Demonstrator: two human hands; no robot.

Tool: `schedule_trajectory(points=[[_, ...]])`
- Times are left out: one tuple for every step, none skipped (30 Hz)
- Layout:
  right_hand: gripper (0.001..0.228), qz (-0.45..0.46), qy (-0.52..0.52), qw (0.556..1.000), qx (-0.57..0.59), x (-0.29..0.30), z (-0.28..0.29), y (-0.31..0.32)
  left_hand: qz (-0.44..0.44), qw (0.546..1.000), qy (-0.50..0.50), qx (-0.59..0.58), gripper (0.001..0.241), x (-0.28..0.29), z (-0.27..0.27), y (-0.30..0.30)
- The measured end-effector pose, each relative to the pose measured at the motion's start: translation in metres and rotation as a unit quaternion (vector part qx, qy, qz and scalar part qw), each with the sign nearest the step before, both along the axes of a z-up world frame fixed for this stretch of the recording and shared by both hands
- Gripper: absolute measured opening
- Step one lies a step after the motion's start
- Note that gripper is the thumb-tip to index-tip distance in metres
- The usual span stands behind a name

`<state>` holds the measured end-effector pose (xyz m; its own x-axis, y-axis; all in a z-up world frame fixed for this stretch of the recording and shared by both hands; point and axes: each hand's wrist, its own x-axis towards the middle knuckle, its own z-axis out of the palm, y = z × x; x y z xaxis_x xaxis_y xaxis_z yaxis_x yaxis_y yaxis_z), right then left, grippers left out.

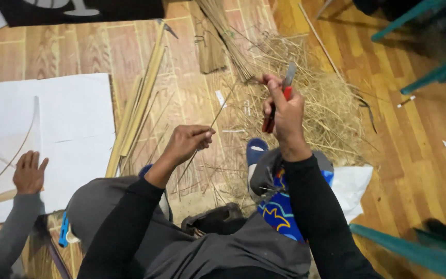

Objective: A person sits on the floor and uses a utility knife to shave and peel thin bamboo sticks, likely preparing them for kite making or other crafts.

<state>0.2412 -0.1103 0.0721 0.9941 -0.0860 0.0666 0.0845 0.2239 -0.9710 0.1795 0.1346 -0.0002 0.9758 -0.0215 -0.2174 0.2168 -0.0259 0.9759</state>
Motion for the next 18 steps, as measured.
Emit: schedule_trajectory(points=[[0.029,-0.022,-0.023,0.999,0.032,0.007,0.002,-0.009,-0.043,0.998,0.005,0.041,0.021,-0.006,-0.001,-0.004],[0.029,-0.036,-0.021,0.999,0.031,0.009,0.001,-0.014,-0.058,0.997,0.008,0.040,0.021,-0.010,-0.001,-0.004],[0.030,-0.054,-0.016,0.997,0.057,0.011,0.000,-0.020,-0.079,0.994,0.012,0.069,0.021,-0.013,-0.002,-0.004],[0.031,-0.067,-0.013,0.994,0.083,0.016,0.000,-0.024,-0.097,0.990,0.014,0.098,0.021,-0.016,-0.002,-0.002],[0.031,-0.078,-0.012,0.993,0.083,0.016,-0.003,-0.029,-0.108,0.989,0.015,0.098,0.021,-0.016,-0.004,-0.002],[0.030,-0.071,-0.002,0.993,0.096,0.019,-0.005,-0.031,-0.104,0.989,0.032,0.097,0.019,-0.017,-0.005,-0.001],[0.028,-0.065,0.007,0.992,0.110,0.020,-0.006,-0.032,-0.100,0.989,0.050,0.097,0.018,-0.019,-0.006,0.003],[0.028,-0.067,0.008,0.992,0.111,0.018,-0.004,-0.031,-0.102,0.989,0.050,0.098,0.018,-0.019,-0.007,0.004],[0.028,-0.046,0.005,0.992,0.117,0.016,-0.002,-0.030,-0.101,0.988,0.054,0.104,0.019,-0.020,-0.008,0.006],[0.028,-0.024,0.003,0.992,0.123,0.014,0.000,-0.027,-0.099,0.987,0.058,0.110,0.020,-0.020,-0.009,0.008],[0.028,-0.025,0.003,0.992,0.124,0.013,0.000,-0.027,-0.099,0.987,0.059,0.110,0.020,-0.020,-0.009,0.008],[0.031,-0.023,-0.008,0.992,0.121,0.013,-0.001,-0.028,-0.103,0.987,0.062,0.107,0.021,-0.021,-0.009,0.008],[0.033,-0.021,-0.019,0.993,0.118,0.012,-0.001,-0.028,-0.107,0.987,0.064,0.104,0.021,-0.021,-0.009,0.008],[0.033,-0.023,-0.018,0.993,0.118,0.012,-0.003,-0.028,-0.109,0.986,0.065,0.104,0.021,-0.021,-0.011,0.009],[0.031,-0.030,-0.022,0.992,0.123,0.012,-0.004,-0.029,-0.115,0.986,0.060,0.101,0.020,-0.021,-0.013,0.010],[0.029,-0.036,-0.025,0.991,0.129,0.013,-0.006,-0.029,-0.120,0.986,0.054,0.099,0.020,-0.020,-0.015,0.011],[0.029,-0.038,-0.025,0.991,0.129,0.011,-0.003,-0.029,-0.122,0.986,0.055,0.099,0.020,-0.020,-0.015,0.011],[0.025,-0.051,-0.032,0.991,0.119,0.009,0.000,-0.028,-0.127,0.985,0.061,0.097,0.021,-0.019,-0.015,0.011]])
